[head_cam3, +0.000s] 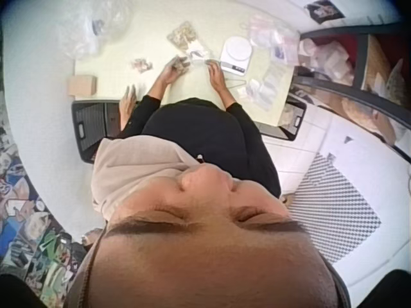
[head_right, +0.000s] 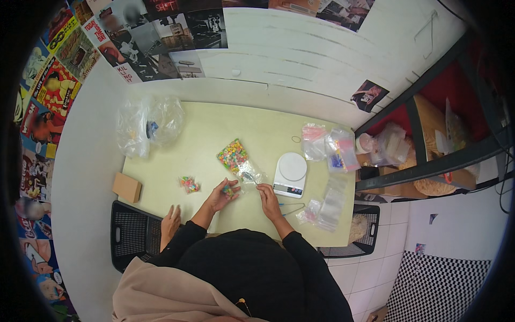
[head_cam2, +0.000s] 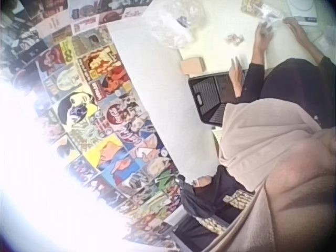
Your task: The person uses a spoon to transfer small colorful beads from a plastic bag onto a digital scale, adjusts the weight by adding or removing beads, and kemudian pours the beads into small individual plastic bags.
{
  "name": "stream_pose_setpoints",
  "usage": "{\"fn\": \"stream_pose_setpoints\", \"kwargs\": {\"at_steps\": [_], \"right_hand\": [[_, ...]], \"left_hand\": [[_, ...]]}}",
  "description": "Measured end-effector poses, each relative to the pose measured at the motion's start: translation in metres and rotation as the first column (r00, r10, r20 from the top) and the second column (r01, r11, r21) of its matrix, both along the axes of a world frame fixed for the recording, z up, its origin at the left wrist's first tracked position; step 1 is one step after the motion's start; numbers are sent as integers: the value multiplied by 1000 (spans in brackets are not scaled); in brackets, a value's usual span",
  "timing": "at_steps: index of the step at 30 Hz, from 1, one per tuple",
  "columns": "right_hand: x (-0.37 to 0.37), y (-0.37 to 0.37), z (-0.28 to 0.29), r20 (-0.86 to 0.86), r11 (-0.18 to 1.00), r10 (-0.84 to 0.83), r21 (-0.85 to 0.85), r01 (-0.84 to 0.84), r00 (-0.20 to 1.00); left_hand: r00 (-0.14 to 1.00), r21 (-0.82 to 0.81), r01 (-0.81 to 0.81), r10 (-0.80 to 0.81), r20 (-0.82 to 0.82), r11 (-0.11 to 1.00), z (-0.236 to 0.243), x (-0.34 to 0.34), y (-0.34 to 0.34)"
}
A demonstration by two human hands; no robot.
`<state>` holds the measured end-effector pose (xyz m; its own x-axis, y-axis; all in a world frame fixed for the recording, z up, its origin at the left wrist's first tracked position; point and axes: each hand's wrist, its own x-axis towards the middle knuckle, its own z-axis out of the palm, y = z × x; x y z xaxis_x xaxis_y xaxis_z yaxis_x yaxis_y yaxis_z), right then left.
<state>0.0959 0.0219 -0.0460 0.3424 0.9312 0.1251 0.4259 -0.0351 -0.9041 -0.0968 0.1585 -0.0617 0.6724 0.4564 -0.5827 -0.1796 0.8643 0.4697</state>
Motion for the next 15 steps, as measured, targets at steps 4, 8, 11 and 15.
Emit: {"fn": "stream_pose_setpoints", "kwargs": {"at_steps": [4,8,11,15], "right_hand": [[1,-1,-22,-367,997,-72,4,79,927],[-2,-5,-11,-601,984,-178,-114,136,780],[3,-7,-17,-639,976,-215,-148,157,738],[14,-11,-17,-685,951,-310,-206,232,659]], "left_hand": [[1000,-3,8,-8,26,1000,0,11,-2],[999,-3,21,-21,26,1000,-6,7,-5],[1000,3,25,-25,18,1000,-4,6,-6],[999,10,4,-4,35,1000,4,3,-7]]}}
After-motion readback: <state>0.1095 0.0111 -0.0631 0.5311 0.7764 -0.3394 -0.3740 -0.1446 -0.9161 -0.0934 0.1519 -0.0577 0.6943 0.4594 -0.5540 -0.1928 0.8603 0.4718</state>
